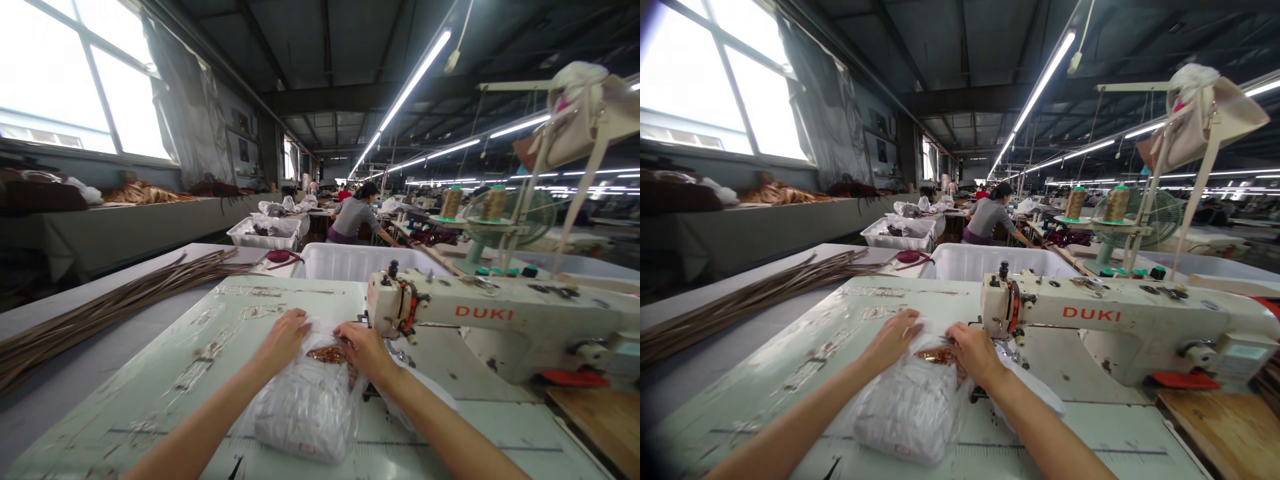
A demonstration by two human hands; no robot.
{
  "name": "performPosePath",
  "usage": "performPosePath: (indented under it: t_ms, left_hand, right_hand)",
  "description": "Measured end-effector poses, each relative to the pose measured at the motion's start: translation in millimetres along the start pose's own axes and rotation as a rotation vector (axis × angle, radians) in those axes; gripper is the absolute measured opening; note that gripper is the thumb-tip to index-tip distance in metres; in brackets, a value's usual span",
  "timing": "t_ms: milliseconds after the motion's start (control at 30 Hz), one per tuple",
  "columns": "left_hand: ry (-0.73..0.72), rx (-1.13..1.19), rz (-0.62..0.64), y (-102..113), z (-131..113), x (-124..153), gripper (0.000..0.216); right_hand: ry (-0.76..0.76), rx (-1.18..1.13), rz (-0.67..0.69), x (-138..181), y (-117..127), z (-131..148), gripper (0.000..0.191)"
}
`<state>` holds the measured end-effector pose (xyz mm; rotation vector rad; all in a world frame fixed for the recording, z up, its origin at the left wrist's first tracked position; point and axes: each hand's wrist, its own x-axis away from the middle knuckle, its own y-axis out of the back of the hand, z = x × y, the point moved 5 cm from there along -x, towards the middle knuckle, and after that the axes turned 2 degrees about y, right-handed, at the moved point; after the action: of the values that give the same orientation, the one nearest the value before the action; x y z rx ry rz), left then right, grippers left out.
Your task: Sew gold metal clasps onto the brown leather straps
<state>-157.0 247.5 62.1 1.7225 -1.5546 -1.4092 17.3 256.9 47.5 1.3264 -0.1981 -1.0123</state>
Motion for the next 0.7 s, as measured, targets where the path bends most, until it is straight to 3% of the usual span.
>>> performPosePath:
  t_ms: [200, 333, 500, 700]
  left_hand:
    - [0.031, -0.095, -0.098, 40, -21, -3, 0.023]
    - [0.073, -0.127, -0.081, 48, -20, -14, 0.024]
    - [0.061, -0.122, -0.094, 57, -32, -22, 0.026]
    - [-0.042, -0.227, -0.12, 67, -48, -26, 0.024]
  right_hand:
    - [-0.024, -0.12, 0.011, -8, 7, 6, 0.03]
    - [-0.042, -0.287, -0.002, -13, 14, 4, 0.031]
    - [-0.125, -0.461, -0.131, -22, 20, 1, 0.016]
    - [-0.329, -0.444, -0.348, -33, 30, -1, 0.056]
